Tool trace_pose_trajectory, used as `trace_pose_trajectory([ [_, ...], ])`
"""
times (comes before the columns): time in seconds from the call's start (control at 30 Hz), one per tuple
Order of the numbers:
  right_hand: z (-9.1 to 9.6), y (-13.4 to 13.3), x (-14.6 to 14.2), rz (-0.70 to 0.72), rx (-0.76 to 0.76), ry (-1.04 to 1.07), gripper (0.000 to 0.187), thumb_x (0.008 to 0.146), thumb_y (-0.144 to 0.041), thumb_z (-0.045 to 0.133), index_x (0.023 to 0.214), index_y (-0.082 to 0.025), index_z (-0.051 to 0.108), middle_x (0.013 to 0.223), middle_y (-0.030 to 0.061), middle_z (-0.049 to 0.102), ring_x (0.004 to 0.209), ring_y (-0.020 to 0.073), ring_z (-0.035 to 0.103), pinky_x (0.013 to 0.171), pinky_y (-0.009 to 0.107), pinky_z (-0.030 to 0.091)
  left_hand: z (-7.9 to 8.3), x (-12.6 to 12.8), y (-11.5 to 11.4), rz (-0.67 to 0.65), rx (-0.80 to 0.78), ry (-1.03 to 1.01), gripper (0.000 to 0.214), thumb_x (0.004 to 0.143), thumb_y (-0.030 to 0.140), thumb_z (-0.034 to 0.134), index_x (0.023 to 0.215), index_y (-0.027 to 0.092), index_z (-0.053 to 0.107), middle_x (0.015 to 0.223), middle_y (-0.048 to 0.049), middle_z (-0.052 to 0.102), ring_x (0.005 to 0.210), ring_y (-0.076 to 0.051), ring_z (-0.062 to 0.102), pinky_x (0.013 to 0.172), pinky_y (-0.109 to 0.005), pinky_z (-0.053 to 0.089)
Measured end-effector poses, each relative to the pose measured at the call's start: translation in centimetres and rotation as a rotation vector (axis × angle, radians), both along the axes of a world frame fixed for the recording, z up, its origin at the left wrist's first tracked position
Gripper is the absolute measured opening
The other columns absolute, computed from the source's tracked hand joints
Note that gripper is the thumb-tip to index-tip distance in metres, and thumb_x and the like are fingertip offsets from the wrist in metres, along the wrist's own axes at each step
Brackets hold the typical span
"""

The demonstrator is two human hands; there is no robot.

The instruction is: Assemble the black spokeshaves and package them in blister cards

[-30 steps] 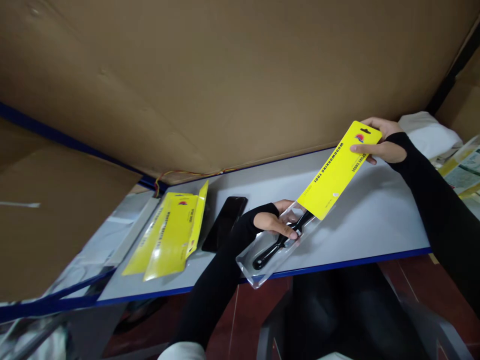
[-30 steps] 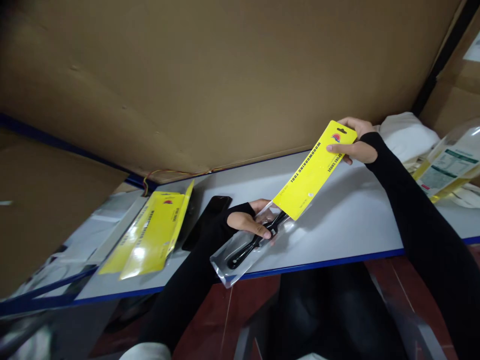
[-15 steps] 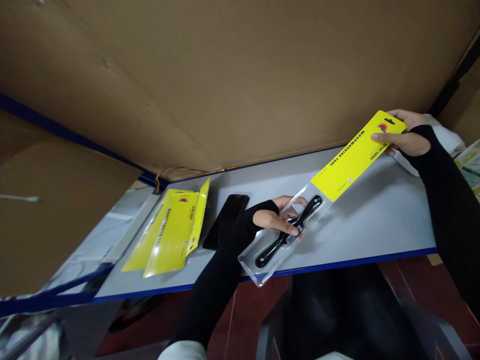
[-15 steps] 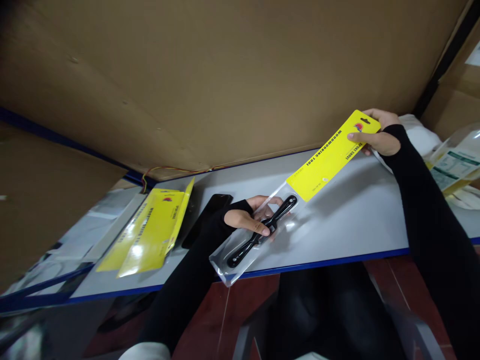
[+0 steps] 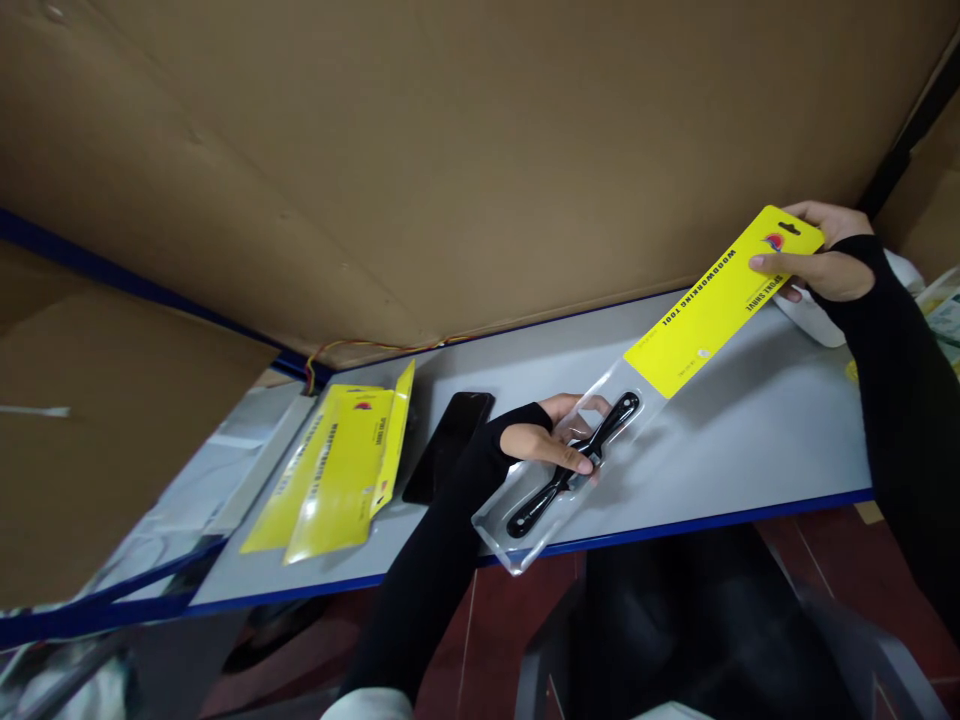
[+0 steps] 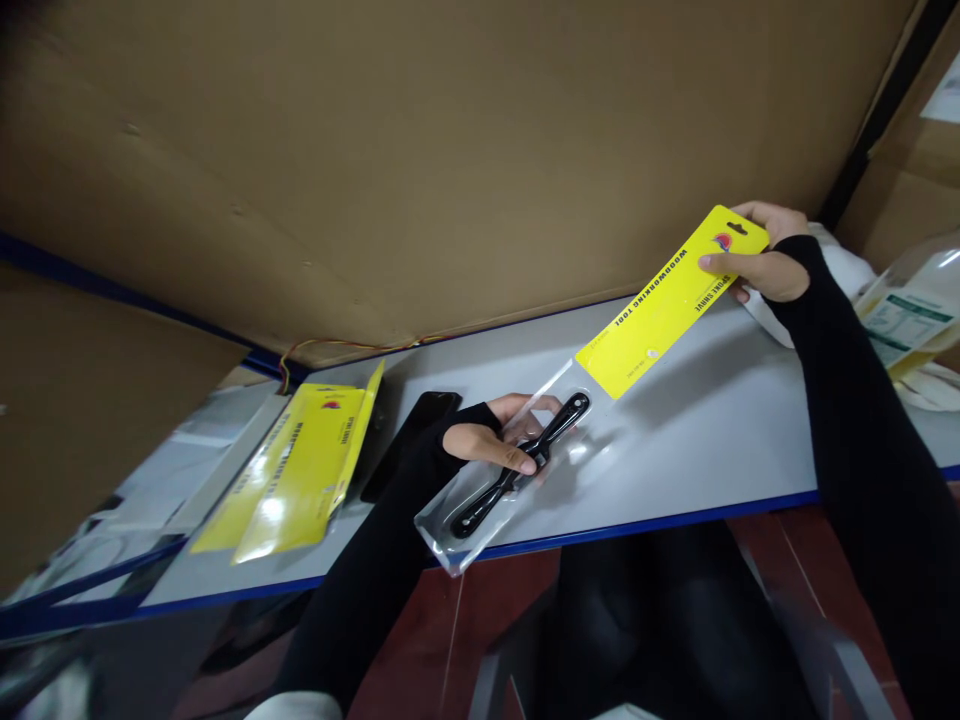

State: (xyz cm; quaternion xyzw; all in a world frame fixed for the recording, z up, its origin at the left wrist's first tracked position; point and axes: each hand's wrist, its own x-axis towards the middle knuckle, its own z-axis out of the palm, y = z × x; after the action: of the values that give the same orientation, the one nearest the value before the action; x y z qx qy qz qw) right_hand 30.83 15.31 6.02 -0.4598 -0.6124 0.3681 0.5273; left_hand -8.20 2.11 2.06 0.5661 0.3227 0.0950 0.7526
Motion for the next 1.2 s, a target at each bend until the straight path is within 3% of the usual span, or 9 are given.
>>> trace_pose_trajectory([
  [0.2, -0.3, -0.1, -1.1, 0.049, -0.027, 0.039, 0.069, 0.043, -0.041, 0.105, 0.095, -0.025, 0.064, 0.082, 0.0055, 0.078, 0.058, 0.0162, 0.062, 0.042, 0.028, 0.031, 0.0, 0.3, -0.6, 0.009, -0.012, -0.007, 0.059, 0.075, 0.031, 0.097, 0.116, 0.019, 0.056, 0.084, -0.0114, 0.081, 0.067, -0.024, 0.078, 0.058, -0.028, 0.06],
  [0.33, -0.7, 0.1, -1.1, 0.068, -0.054, 0.043, 0.069, 0.044, -0.04, 0.105, 0.097, -0.022, 0.065, 0.084, 0.0093, 0.079, 0.056, 0.0153, 0.061, 0.039, 0.028, 0.03, 0.3, 0.6, -1.0, 0.031, -0.014, -0.043, 0.059, 0.072, 0.03, 0.097, 0.118, 0.018, 0.061, 0.08, -0.0095, 0.08, 0.064, -0.023, 0.077, 0.055, -0.025, 0.057],
  [0.47, -0.8, 0.4, -0.8, 0.062, -0.067, 0.045, 0.069, 0.043, -0.038, 0.107, 0.096, -0.02, 0.066, 0.085, 0.0101, 0.079, 0.053, 0.016, 0.062, 0.036, 0.027, 0.029, 0.4, 0.5, -0.7, -0.036, -0.022, -0.042, 0.054, 0.077, 0.028, 0.095, 0.119, 0.018, 0.061, 0.083, -0.009, 0.08, 0.064, -0.021, 0.077, 0.055, -0.023, 0.056],
  [0.67, -1.2, 0.9, -0.5, 0.088, -0.023, 0.103, 0.071, 0.042, -0.043, 0.11, 0.094, -0.023, 0.066, 0.078, 0.0057, 0.076, 0.045, 0.0155, 0.058, 0.029, 0.028, 0.029, 0.3, 0.1, -0.6, -0.011, -0.08, -0.015, 0.072, 0.075, 0.033, 0.097, 0.133, 0.016, 0.057, 0.082, -0.0092, 0.08, 0.063, -0.024, 0.077, 0.05, -0.023, 0.054],
  [0.87, -1.3, 0.7, -0.7, 0.105, -0.037, 0.091, 0.068, 0.045, -0.045, 0.11, 0.093, -0.024, 0.067, 0.083, 0.0057, 0.079, 0.05, 0.0174, 0.062, 0.029, 0.026, 0.03, 0.5, 0.1, -0.9, 0.005, -0.051, -0.021, 0.066, 0.075, 0.032, 0.096, 0.125, 0.016, 0.058, 0.08, -0.0095, 0.08, 0.062, -0.023, 0.076, 0.05, -0.022, 0.052],
  [1.07, -1.5, 0.9, -0.3, 0.084, -0.009, 0.109, 0.069, 0.04, -0.04, 0.111, 0.091, -0.024, 0.067, 0.075, 0.0024, 0.077, 0.043, 0.016, 0.059, 0.025, 0.027, 0.03, 1.2, 0.0, -1.1, 0.065, -0.016, 0.023, 0.065, 0.077, 0.035, 0.096, 0.126, 0.016, 0.058, 0.082, -0.0086, 0.08, 0.046, -0.012, 0.063, 0.039, -0.017, 0.039],
  [1.2, -1.3, 0.7, -0.1, 0.105, 0.012, 0.097, 0.068, 0.043, -0.045, 0.11, 0.091, -0.024, 0.067, 0.076, 0.0033, 0.077, 0.044, 0.0158, 0.06, 0.025, 0.026, 0.029, 0.8, 0.1, -0.8, 0.003, -0.027, 0.002, 0.068, 0.076, 0.036, 0.095, 0.128, 0.016, 0.057, 0.081, -0.0098, 0.08, 0.058, -0.021, 0.073, 0.048, -0.023, 0.052],
])
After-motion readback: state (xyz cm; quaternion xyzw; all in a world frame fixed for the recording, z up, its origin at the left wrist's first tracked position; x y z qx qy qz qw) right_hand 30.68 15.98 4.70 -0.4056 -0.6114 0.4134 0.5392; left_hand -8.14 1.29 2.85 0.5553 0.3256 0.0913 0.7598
